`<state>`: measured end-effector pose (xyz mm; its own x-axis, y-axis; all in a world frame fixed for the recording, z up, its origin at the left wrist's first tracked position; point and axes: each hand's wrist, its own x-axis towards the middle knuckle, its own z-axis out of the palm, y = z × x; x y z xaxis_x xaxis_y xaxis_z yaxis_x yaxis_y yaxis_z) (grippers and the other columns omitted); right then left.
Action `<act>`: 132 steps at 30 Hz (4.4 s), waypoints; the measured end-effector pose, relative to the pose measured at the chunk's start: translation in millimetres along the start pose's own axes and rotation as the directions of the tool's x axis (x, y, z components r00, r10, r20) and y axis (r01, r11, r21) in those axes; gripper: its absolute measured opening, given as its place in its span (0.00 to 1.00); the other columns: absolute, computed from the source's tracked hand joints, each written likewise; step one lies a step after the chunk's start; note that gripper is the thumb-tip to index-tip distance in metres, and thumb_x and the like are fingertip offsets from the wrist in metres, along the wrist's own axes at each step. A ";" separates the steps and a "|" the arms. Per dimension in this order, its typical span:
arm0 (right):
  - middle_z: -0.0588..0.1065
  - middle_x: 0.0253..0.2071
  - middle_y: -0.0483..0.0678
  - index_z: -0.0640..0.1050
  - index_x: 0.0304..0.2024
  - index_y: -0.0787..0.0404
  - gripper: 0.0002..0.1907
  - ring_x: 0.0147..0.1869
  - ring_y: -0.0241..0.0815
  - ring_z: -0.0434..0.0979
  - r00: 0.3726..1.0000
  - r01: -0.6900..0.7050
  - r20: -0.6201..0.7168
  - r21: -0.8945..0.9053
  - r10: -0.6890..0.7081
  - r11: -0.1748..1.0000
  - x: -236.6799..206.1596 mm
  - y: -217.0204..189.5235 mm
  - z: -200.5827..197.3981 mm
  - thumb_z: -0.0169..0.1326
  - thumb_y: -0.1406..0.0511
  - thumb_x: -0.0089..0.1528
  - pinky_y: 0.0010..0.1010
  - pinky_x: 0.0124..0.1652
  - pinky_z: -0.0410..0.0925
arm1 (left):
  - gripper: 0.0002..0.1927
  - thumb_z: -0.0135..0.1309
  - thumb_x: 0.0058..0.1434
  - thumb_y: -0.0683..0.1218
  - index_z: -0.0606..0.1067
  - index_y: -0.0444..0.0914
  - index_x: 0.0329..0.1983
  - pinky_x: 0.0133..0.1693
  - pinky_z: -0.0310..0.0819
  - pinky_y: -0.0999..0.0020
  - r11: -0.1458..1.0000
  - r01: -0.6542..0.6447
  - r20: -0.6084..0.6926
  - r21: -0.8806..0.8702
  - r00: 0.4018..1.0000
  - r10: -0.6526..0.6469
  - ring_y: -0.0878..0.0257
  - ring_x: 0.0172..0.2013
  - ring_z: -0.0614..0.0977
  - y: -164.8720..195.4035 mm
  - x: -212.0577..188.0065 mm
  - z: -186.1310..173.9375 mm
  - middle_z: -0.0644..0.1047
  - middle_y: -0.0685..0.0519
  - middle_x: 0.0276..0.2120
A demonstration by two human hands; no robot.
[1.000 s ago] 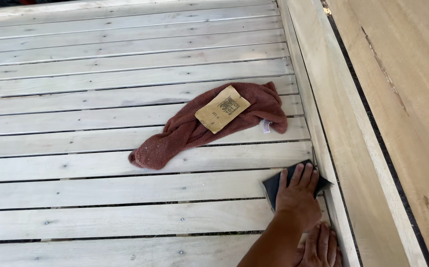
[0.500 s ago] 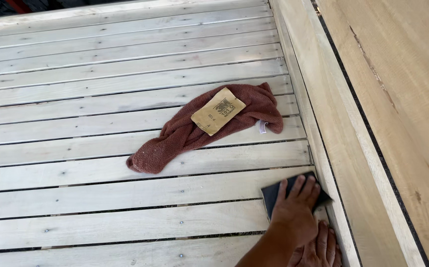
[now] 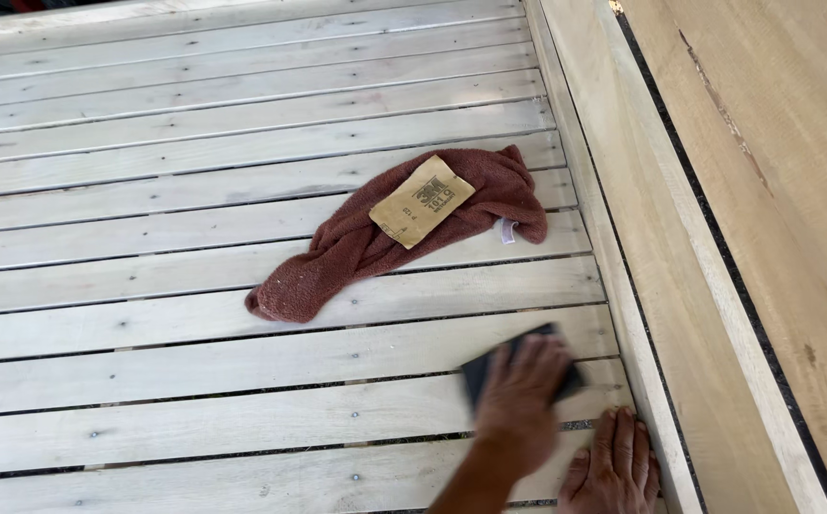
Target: The person sands a slatted wooden frame surface by hand, rubbing a sheet of sandpaper back and forth across the planks. They work across different sections of the slats, moving progressively toward the edge and corner of the frame, with a putty knife and a cloth resting on the wood nearby.
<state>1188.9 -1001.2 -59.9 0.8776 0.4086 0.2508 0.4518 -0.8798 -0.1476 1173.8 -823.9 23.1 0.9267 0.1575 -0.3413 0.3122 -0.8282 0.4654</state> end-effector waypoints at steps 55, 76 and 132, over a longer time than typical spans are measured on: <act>0.50 0.77 0.58 0.51 0.75 0.63 0.40 0.80 0.56 0.44 0.995 -0.056 0.089 0.061 0.050 0.997 -4.2 -18.8 -27.0 0.36 0.54 0.62 0.52 0.71 0.39 | 0.35 0.30 0.71 0.57 0.46 0.40 0.78 0.71 0.22 0.47 0.988 -0.149 -0.018 -0.046 0.989 0.148 0.55 0.77 0.37 14.1 -57.0 24.9 0.42 0.52 0.78; 0.53 0.77 0.61 0.45 0.78 0.63 0.39 0.80 0.59 0.49 0.975 -0.173 0.170 0.197 0.140 0.965 -8.8 -4.6 -31.7 0.41 0.64 0.67 0.48 0.75 0.44 | 0.35 0.37 0.66 0.52 0.48 0.45 0.77 0.71 0.24 0.52 0.987 -0.153 -0.087 0.045 0.984 0.157 0.59 0.76 0.40 53.4 17.5 14.7 0.43 0.58 0.78; 0.65 0.74 0.60 0.71 0.70 0.63 0.31 0.73 0.67 0.61 0.993 -0.021 -0.110 0.100 0.032 0.995 -94.0 -1.7 -52.1 0.45 0.71 0.62 0.53 0.74 0.59 | 0.38 0.36 0.69 0.50 0.43 0.37 0.80 0.72 0.39 0.44 0.666 0.746 -0.475 0.023 0.594 -0.649 0.55 0.78 0.44 -179.2 -216.1 -11.6 0.44 0.48 0.79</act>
<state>1097.3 -1050.8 -33.4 0.8686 0.3512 0.3494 0.4472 -0.8594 -0.2478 920.1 -703.3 22.9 0.4475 0.8867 -0.1164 0.8941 -0.4464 0.0365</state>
